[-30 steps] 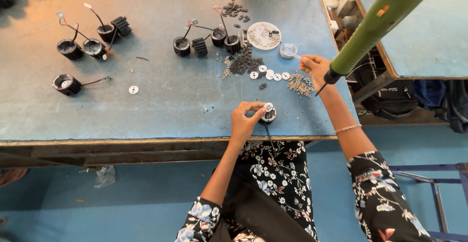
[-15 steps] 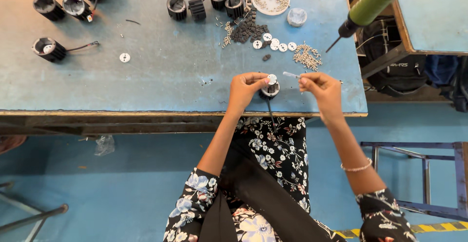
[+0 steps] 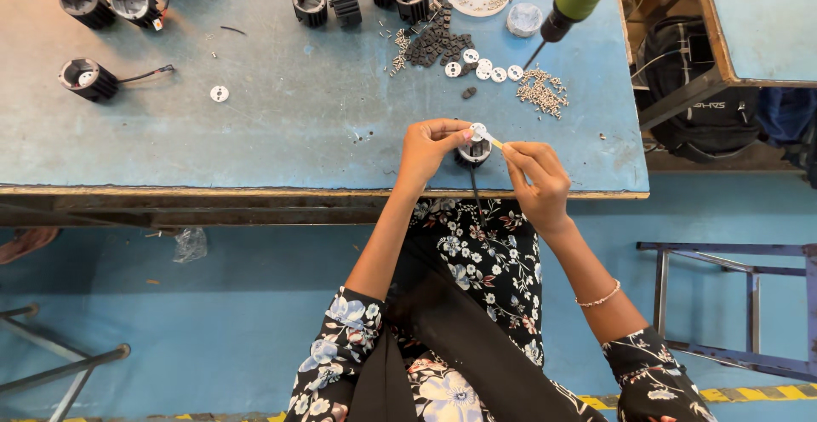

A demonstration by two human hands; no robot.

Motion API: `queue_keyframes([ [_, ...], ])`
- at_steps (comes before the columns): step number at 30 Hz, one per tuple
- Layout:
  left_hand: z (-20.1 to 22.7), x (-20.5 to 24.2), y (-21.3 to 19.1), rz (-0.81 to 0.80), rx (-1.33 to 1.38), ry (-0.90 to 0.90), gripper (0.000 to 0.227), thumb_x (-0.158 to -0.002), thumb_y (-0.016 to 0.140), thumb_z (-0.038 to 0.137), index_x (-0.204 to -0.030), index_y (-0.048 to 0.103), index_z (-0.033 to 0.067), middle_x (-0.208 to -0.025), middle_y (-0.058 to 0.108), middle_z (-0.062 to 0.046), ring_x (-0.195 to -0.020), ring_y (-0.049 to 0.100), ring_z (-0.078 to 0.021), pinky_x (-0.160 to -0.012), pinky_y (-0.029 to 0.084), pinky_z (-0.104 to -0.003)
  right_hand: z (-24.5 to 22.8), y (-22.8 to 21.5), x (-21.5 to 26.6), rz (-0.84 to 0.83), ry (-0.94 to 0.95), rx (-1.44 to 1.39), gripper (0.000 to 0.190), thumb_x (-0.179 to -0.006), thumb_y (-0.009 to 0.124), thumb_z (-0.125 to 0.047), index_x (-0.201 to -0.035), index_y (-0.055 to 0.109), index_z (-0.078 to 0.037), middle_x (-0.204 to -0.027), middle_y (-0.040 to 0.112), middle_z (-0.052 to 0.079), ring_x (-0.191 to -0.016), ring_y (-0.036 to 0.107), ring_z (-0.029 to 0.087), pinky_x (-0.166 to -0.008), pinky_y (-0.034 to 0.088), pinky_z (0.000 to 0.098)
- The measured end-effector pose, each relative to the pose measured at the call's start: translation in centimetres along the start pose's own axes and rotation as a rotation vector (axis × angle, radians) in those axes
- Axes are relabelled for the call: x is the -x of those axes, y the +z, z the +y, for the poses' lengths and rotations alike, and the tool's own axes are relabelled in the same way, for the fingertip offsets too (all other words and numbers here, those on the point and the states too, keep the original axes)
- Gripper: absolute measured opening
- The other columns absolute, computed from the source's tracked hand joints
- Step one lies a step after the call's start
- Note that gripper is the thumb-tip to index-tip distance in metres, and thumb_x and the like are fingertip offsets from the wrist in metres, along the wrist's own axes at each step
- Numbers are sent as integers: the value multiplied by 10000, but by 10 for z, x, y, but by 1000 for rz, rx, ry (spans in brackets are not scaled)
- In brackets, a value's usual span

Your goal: The person assembles small cylindrical electronic components by inserting white circular parts and wires into black housings. They use a green power drill to secure the parts and manipulate the components with their hands on a blue workbench.

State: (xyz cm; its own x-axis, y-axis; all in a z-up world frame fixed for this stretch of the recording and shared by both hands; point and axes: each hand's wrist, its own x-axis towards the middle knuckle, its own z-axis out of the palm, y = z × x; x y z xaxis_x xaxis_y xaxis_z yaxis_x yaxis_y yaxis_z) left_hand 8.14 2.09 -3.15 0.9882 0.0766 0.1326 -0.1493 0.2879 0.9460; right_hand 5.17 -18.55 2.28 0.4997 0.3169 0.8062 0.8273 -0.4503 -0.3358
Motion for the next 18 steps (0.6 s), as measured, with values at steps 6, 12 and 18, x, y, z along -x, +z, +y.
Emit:
queue_keyframes([
  [6, 0, -1, -5, -56, 0, -11, 268, -891, 781, 111, -1091, 764, -65, -967, 795, -131, -865, 735, -130, -805, 570, -249, 4, -3, 0, -100, -118, 89, 246, -872, 753, 97, -1109, 724, 38, -1072, 681, 111, -968, 665, 272, -799, 561, 374],
  [12, 2, -3, -9, -93, 18, -34, 270, -902, 760, 123, -1105, 760, -55, -990, 795, -123, -890, 744, -129, -840, 580, -248, 6, -11, -10, -246, -186, 150, 281, -852, 747, 76, -1131, 714, 49, -1057, 664, 107, -953, 656, 264, -769, 564, 377],
  [18, -2, -4, -8, -80, 28, -32, 248, -916, 752, 105, -1095, 762, -66, -963, 793, -125, -872, 739, -134, -825, 572, -256, 10, -20, -22, -402, -232, 168, 273, -817, 738, 55, -1086, 695, 31, -1035, 649, 105, -966, 646, 277, -747, 563, 376],
])
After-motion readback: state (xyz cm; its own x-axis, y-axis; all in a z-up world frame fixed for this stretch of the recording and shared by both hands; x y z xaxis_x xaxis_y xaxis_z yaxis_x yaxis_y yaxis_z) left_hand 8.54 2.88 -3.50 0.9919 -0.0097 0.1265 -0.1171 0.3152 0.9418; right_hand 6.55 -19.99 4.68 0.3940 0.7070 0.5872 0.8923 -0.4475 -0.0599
